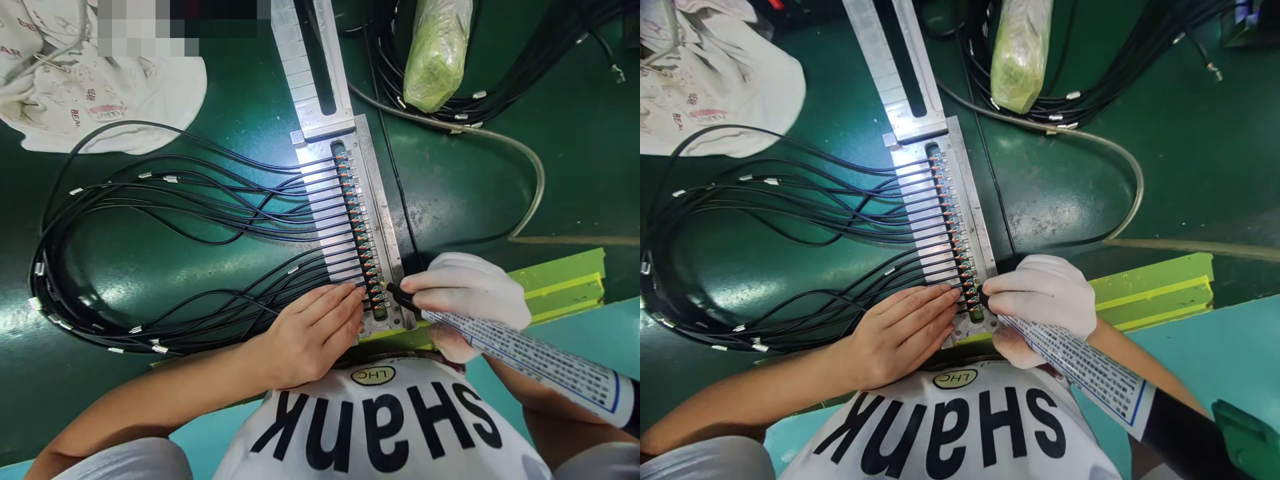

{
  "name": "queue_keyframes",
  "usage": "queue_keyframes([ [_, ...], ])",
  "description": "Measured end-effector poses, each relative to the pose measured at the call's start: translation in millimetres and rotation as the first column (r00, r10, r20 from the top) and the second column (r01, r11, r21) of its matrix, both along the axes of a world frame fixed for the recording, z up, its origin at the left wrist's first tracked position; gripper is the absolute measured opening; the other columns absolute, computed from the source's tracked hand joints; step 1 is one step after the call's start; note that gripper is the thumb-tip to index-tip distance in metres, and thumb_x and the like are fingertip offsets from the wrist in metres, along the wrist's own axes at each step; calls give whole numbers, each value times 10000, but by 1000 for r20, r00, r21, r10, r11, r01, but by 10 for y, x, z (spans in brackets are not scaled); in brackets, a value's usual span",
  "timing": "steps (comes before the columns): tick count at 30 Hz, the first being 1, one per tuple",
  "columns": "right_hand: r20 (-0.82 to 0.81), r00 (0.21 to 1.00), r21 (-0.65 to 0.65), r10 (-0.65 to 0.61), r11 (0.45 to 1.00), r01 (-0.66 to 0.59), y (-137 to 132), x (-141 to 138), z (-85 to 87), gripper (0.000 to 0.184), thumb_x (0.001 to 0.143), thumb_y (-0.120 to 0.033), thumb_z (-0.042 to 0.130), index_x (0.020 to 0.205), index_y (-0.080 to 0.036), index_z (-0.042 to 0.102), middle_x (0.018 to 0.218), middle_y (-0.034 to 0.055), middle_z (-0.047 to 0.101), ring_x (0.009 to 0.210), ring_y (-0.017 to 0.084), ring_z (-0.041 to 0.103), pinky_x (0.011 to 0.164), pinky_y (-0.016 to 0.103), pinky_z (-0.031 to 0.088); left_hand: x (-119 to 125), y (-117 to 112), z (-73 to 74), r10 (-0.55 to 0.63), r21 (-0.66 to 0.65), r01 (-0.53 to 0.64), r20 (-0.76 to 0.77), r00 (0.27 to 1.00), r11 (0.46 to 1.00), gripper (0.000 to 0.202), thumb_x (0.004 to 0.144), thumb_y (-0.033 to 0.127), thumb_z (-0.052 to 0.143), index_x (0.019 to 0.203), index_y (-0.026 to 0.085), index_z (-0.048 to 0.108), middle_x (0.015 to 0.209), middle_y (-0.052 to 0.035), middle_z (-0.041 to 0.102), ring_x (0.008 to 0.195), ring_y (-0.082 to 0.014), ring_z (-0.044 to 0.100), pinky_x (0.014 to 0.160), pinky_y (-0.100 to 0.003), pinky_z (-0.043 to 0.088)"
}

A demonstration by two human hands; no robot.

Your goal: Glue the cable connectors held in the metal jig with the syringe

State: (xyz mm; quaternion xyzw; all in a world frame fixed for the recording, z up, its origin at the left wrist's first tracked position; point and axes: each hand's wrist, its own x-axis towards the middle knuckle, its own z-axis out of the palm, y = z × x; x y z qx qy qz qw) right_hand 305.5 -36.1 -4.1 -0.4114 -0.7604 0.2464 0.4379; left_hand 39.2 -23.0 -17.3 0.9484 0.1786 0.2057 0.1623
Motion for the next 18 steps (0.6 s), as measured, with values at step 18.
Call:
queue_keyframes([
  [18,-5,1000,11,15,1000,-15,-13,12,8,180,916,-309,574,856,-202,706,897,76,782,644,176,685,591,347,555,6,21,7,1,-10,-1,5,1000,1000,185,904,172,686,1070,90,684,1240,-133,710,1199,-259,660,990,-373,572],
])
